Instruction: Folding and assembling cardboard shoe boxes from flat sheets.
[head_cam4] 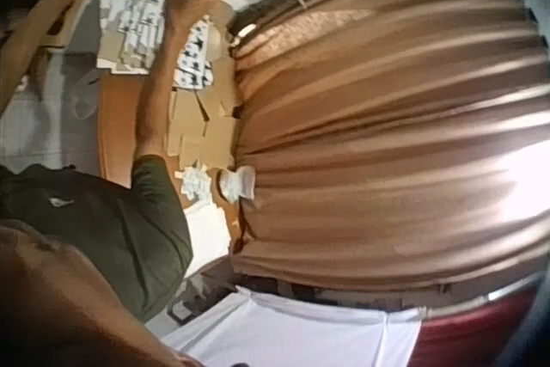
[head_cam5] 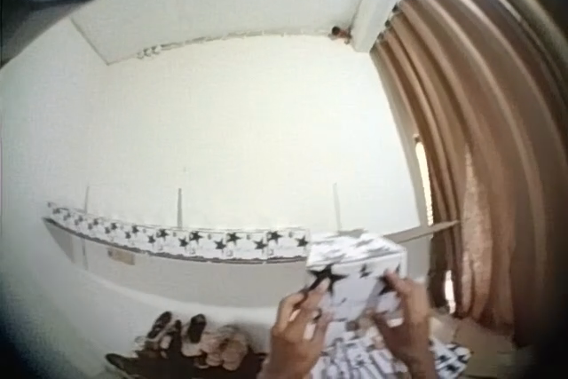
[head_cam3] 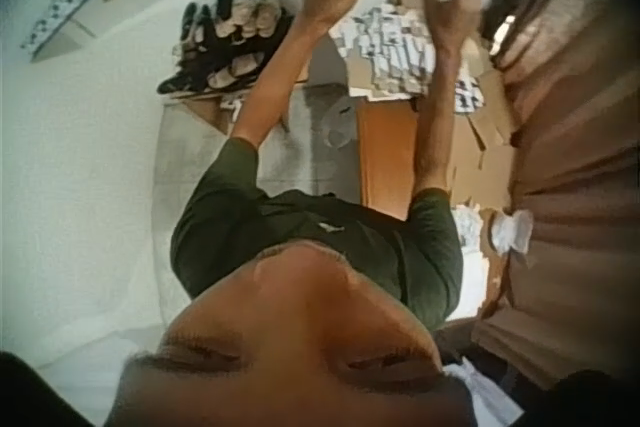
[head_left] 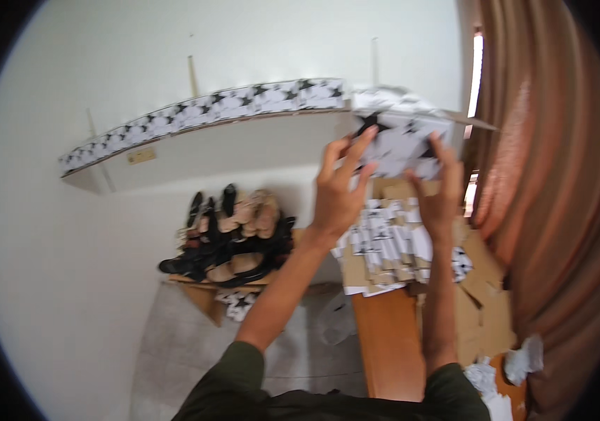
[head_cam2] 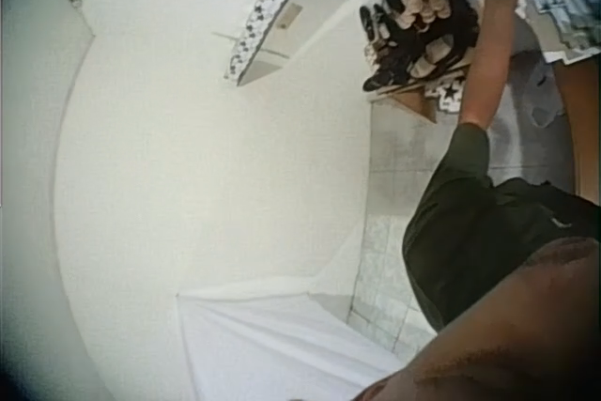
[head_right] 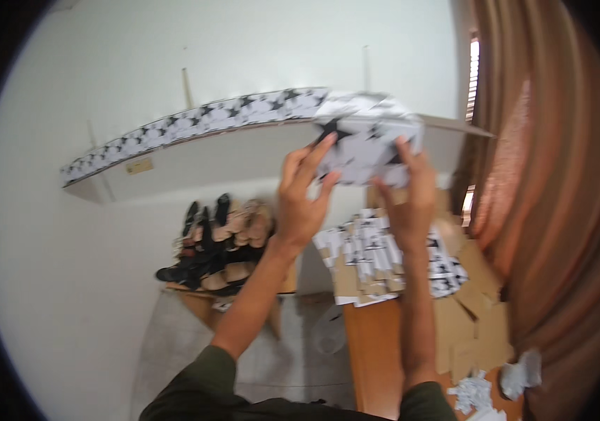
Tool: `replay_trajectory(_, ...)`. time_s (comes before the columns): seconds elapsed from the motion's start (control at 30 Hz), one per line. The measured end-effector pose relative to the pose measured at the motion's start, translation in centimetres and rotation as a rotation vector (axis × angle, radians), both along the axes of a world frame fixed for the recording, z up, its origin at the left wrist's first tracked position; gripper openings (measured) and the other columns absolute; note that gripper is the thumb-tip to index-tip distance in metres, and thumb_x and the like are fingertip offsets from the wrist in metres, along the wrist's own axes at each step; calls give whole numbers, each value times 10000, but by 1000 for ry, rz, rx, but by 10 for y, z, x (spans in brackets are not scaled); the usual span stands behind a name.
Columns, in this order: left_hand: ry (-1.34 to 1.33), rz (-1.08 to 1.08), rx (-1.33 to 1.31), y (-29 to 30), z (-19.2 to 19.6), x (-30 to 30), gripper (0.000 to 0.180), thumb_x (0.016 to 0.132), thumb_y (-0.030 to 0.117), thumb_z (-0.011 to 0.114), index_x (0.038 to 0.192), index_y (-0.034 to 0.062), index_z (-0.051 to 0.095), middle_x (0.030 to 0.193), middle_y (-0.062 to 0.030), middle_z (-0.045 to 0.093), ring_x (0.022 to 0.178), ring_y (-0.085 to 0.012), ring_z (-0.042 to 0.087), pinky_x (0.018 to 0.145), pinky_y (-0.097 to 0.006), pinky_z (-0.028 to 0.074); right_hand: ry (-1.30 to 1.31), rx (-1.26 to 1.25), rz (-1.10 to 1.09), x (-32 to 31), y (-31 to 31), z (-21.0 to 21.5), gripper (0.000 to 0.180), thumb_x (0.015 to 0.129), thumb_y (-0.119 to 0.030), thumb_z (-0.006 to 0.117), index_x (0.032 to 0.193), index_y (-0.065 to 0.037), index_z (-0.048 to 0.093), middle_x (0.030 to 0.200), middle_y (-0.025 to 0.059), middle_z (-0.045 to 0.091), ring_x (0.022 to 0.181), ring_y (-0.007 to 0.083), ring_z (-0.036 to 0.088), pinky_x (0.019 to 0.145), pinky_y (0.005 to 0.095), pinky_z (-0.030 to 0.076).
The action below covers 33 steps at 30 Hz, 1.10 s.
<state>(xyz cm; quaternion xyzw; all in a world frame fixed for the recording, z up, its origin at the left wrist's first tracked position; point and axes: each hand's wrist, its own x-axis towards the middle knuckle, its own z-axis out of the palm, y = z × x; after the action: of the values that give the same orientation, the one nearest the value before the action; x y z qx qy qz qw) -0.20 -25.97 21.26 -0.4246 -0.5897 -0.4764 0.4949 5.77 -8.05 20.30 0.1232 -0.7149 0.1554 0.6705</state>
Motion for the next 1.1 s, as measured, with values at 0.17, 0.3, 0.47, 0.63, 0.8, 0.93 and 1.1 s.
replay_trajectory(0.17, 64, -64, 59, 45, 35, -59, 596, 843, 23, 761, 1403, 153, 604, 1040, -116, 566, 911, -254, 576, 844, -350, 503, -26, -89, 42, -45, 34, 42, 688, 802, -25, 803, 1432, -61, 527, 1409, 96, 600, 1258, 250, 585, 1024, 355, 467)
replay_trajectory(0.3, 81, -73, 62, 68, 42, -114, 634, 828, 19, 773, 1416, 174, 597, 994, -80, 562, 825, -206, 549, 767, -341, 499, 8, -45, 26, -96, 56, 50, 673, 812, -50, 805, 1425, -43, 526, 1427, 111, 587, 1321, 278, 549, 1056, 364, 457)
replay_trajectory(0.47, 50, 0, 52, 50, 48, -164, 601, 828, 25, 782, 1387, 185, 630, 1000, -39, 578, 753, -135, 510, 666, -293, 486, -20, -90, 113, -151, 42, 56, 712, 791, -140, 849, 1426, -68, 536, 1419, 107, 587, 1290, 316, 550, 1026, 398, 460)
replay_trajectory(0.63, 55, -135, 90, 47, 65, -184, 511, 877, 61, 753, 1364, 161, 636, 1068, -52, 604, 830, -141, 578, 683, -273, 538, 94, -28, 17, -166, 37, 74, 647, 832, -145, 821, 1407, -51, 541, 1387, 105, 606, 1294, 355, 523, 1040, 428, 427)
replay_trajectory(0.8, 38, -95, 32, 50, 88, -173, 515, 864, 66, 762, 1357, 154, 638, 1064, -67, 608, 799, -159, 587, 667, -301, 531, 99, -112, 125, -171, 48, 83, 645, 858, -190, 818, 1410, -22, 530, 1360, 131, 614, 1197, 274, 582, 999, 374, 442)
replay_trajectory(0.93, 100, -65, 22, 63, 93, -171, 536, 845, 64, 772, 1353, 178, 644, 1037, -86, 610, 766, -181, 578, 678, -315, 519, 174, -102, 165, -177, 57, 86, 646, 850, -111, 814, 1415, -9, 517, 1378, 144, 602, 1243, 269, 586, 992, 361, 465)
replay_trajectory(1.1, 148, -35, 34, 96, 93, -195, 543, 835, 59, 780, 1347, 175, 640, 1043, -87, 607, 788, -202, 592, 713, -331, 520, 199, -67, 122, -201, 90, 84, 622, 867, -140, 800, 1417, -37, 530, 1395, 117, 606, 1261, 236, 577, 991, 346, 448)
